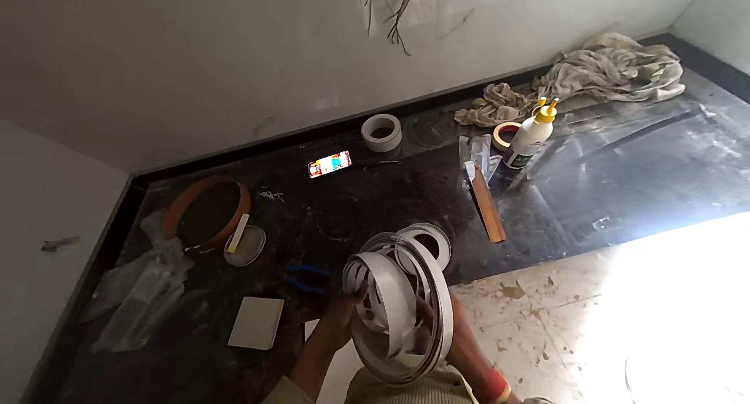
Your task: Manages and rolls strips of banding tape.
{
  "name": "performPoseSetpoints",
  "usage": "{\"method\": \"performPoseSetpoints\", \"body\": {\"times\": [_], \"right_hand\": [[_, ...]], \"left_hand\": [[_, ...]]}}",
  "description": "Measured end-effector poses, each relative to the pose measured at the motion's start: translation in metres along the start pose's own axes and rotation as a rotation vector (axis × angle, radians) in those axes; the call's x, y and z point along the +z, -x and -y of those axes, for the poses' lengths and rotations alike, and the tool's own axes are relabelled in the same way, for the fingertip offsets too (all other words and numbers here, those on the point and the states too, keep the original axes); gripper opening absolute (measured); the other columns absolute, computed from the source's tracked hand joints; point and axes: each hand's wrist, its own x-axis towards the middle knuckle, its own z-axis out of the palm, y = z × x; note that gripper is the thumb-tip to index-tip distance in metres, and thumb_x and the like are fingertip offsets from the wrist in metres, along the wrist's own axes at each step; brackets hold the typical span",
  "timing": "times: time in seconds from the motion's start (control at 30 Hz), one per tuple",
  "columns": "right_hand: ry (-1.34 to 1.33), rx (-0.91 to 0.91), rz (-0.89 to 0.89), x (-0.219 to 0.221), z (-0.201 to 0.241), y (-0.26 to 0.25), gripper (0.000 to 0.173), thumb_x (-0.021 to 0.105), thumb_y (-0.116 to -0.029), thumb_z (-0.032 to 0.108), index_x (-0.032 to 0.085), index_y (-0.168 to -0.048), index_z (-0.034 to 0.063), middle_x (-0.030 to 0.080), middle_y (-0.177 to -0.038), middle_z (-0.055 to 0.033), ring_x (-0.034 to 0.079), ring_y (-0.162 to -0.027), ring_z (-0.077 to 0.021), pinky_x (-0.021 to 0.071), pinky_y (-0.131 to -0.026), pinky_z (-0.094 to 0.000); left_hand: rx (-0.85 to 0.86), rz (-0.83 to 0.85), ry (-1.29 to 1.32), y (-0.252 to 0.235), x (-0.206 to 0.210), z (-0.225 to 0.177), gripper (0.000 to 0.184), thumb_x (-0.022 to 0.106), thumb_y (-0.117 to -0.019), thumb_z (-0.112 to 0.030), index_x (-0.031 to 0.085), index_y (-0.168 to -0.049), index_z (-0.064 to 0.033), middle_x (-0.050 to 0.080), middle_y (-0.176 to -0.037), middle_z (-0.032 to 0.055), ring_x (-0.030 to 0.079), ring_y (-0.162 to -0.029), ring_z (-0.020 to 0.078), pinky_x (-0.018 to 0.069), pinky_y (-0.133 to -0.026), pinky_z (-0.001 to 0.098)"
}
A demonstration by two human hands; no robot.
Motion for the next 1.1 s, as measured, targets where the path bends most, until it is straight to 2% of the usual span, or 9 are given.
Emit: {"method": "performPoseSetpoints", "body": {"times": [0.17,0.33,0.47,0.6,0.73,0.87,0.97,1.03,1.1], "right_hand": [[-0.198,0.007,0.080,-0.003,-0.002,0.000,0.048,0.068,-0.0978,0.030,0.058,-0.130,-0.0039,0.072,-0.111,-0.0050,0.069,-0.103,-0.0073,0.0574,-0.095,-0.0273],[-0.418,-0.027,0.043,-0.007,-0.010,-0.002,0.042,0.055,-0.0991,0.024,0.054,-0.128,-0.0068,0.070,-0.111,-0.0020,0.068,-0.104,-0.0047,0.0578,-0.094,-0.0266],[-0.093,-0.120,0.001,-0.009,-0.013,-0.031,0.022,0.062,-0.0977,0.015,0.070,-0.114,0.0032,0.075,-0.099,-0.0024,0.073,-0.089,-0.0105,0.0626,-0.083,-0.0318],[0.427,-0.403,-0.125,-0.014,-0.006,-0.048,0.033,0.065,-0.0913,0.021,0.074,-0.121,0.0091,0.071,-0.095,-0.0047,0.068,-0.082,-0.0150,0.0594,-0.072,-0.0354],[0.536,-0.554,-0.084,-0.021,0.004,-0.079,0.025,0.066,-0.0925,0.027,0.078,-0.112,0.0155,0.072,-0.093,-0.0028,0.067,-0.088,-0.0208,0.0568,-0.077,-0.0417],[0.259,-0.406,0.230,-0.028,0.016,-0.109,0.033,0.067,-0.0972,0.035,0.073,-0.118,0.0106,0.073,-0.103,-0.0028,0.070,-0.089,-0.0126,0.0603,-0.079,-0.0368],[0.021,-0.293,0.418,-0.041,0.029,-0.131,0.041,0.066,-0.0967,0.039,0.069,-0.129,0.0136,0.073,-0.109,-0.0014,0.070,-0.086,-0.0110,0.0615,-0.074,-0.0329],[0.078,-0.399,0.441,-0.044,0.040,-0.149,0.043,0.055,-0.1026,0.043,0.066,-0.136,0.0178,0.071,-0.114,0.0004,0.068,-0.088,-0.0078,0.0591,-0.076,-0.0292],[0.308,-0.590,0.327,-0.040,0.046,-0.166,0.039,0.048,-0.1049,0.042,0.073,-0.126,0.0210,0.072,-0.103,0.0010,0.066,-0.085,-0.0095,0.0575,-0.075,-0.0332]], "left_hand": [[0.012,-0.051,-0.028,-0.003,0.009,0.001,0.030,0.064,-0.0960,-0.002,0.051,-0.123,-0.0016,0.066,-0.086,0.0077,0.067,-0.066,0.0147,0.0593,-0.057,0.0291],[0.055,-0.013,0.085,-0.012,-0.002,-0.009,0.020,0.053,-0.1039,-0.005,0.051,-0.124,-0.0014,0.069,-0.085,0.0078,0.069,-0.069,0.0154,0.0605,-0.061,0.0302],[0.182,0.134,0.244,-0.014,-0.030,-0.023,0.014,0.048,-0.1049,-0.006,0.055,-0.116,-0.0023,0.070,-0.085,0.0088,0.069,-0.069,0.0168,0.0615,-0.064,0.0309],[0.326,0.070,0.293,0.004,-0.057,-0.048,0.011,0.059,-0.0927,-0.011,0.063,-0.103,-0.0105,0.071,-0.076,0.0037,0.067,-0.061,0.0115,0.0598,-0.058,0.0285],[0.503,-0.223,0.029,0.025,-0.076,-0.094,0.024,0.041,-0.1036,-0.002,0.053,-0.124,-0.0038,0.066,-0.093,-0.0002,0.065,-0.079,0.0054,0.0579,-0.070,0.0253],[0.653,0.264,-0.463,0.018,-0.105,-0.170,0.017,0.077,-0.0837,-0.023,0.072,-0.098,-0.0154,0.070,-0.082,-0.0058,0.064,-0.071,0.0012,0.0559,-0.065,0.0206],[0.560,0.415,-1.026,0.020,-0.108,-0.221,0.024,0.070,-0.0783,0.006,0.069,-0.100,-0.0039,0.069,-0.088,0.0043,0.065,-0.079,0.0122,0.0564,-0.073,0.0333],[0.393,0.411,-1.242,0.024,-0.098,-0.246,0.032,0.075,-0.0774,0.012,0.069,-0.107,0.0001,0.071,-0.094,0.0104,0.068,-0.085,0.0194,0.0585,-0.079,0.0408],[0.271,0.381,-1.427,0.024,-0.086,-0.263,0.027,0.078,-0.0806,0.009,0.069,-0.104,0.0002,0.070,-0.094,0.0121,0.067,-0.086,0.0221,0.0559,-0.081,0.0436]]}}
